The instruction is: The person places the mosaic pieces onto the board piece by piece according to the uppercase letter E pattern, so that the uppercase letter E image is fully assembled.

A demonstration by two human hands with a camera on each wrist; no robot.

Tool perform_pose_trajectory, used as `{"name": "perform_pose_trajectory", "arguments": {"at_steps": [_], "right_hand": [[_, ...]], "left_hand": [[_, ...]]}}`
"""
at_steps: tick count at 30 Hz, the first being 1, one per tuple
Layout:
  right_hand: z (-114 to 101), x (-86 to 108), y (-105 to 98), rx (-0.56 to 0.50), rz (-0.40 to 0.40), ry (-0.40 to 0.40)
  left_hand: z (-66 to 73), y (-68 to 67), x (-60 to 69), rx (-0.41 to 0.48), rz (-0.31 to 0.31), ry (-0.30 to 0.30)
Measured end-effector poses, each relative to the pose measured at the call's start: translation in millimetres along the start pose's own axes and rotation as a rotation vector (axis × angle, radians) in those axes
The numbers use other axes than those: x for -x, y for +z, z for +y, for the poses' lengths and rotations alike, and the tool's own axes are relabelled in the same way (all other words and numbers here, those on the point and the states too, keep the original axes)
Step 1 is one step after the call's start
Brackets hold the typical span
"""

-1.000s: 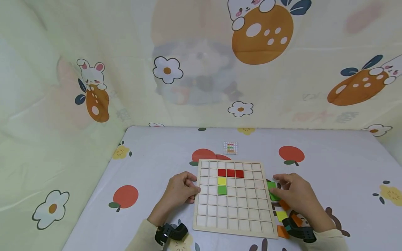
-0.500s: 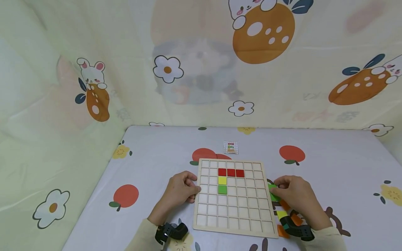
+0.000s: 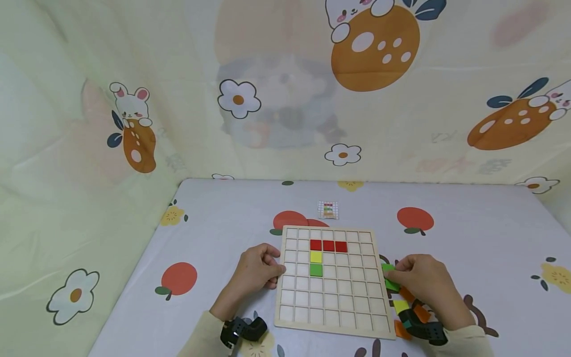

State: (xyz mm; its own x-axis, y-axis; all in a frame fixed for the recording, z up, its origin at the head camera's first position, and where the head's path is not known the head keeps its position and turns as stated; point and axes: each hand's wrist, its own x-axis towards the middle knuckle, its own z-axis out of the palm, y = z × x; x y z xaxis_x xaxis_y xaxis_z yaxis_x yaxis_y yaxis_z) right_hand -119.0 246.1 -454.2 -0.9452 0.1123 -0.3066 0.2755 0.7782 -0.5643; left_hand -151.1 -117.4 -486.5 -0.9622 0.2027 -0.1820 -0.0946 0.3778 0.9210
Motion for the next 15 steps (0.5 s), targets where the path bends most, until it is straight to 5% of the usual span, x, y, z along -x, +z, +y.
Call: {"name": "perform_pose_trajectory", "arguments": {"at_steps": [15], "right_hand": [[6.2, -1.7, -1.2, -0.131, 0.006, 0.018]], "left_hand": [[1.3, -0.2, 0.3, -0.007, 0.001, -0.007]]}}
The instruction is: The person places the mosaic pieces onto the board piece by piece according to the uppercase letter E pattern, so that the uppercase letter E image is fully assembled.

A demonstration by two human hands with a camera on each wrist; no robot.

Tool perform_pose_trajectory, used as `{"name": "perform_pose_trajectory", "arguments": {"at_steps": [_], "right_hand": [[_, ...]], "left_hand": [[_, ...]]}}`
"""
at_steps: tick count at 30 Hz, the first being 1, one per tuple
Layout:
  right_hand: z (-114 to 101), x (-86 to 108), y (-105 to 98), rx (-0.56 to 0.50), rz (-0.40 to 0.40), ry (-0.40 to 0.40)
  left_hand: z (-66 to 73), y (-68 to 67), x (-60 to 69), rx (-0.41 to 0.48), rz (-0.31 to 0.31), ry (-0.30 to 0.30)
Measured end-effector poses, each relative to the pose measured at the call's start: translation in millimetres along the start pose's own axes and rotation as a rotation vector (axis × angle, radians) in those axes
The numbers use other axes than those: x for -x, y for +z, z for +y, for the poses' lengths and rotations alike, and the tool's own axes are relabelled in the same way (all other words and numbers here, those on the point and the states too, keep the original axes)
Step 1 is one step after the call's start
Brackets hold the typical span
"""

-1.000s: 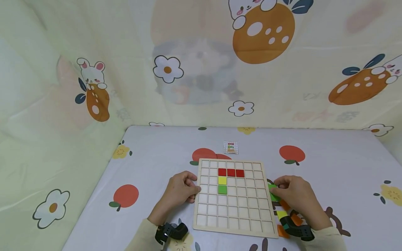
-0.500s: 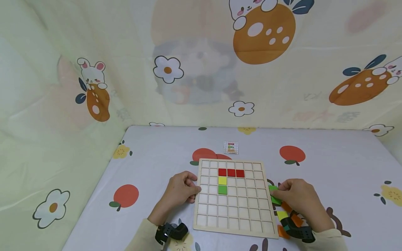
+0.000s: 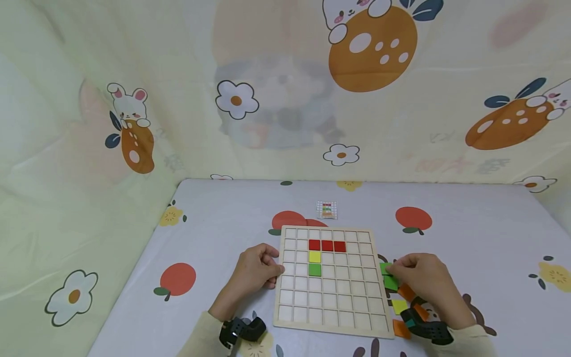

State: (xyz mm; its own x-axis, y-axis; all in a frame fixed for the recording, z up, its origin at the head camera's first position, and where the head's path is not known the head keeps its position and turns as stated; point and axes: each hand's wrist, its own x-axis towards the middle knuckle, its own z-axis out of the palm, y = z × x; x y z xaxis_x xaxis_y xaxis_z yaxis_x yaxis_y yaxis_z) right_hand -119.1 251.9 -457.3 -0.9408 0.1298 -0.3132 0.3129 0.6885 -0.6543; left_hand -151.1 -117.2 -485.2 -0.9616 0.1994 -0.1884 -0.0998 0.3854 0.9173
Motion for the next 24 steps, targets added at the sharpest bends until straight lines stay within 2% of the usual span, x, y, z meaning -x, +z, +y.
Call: {"name": "perform_pose_trajectory", "arguments": {"at_steps": [9, 16, 24], "right_hand": [[-2.0, 0.4, 0.1, -0.017, 0.01, -0.005], [-2.6, -0.7, 0.0, 0.041, 0.002, 0.01], [1.0, -0.9, -3.6, -0.039, -0.02, 0.024]], "left_hand": [[-1.5, 1.1, 0.0, -0.001, -0.009, 0.016], [-1.4, 1.4, -1.1, -0.002, -0.002, 0.014], [-1.9, -0.4, -1.1, 0.004, -0.004, 0.006]]}}
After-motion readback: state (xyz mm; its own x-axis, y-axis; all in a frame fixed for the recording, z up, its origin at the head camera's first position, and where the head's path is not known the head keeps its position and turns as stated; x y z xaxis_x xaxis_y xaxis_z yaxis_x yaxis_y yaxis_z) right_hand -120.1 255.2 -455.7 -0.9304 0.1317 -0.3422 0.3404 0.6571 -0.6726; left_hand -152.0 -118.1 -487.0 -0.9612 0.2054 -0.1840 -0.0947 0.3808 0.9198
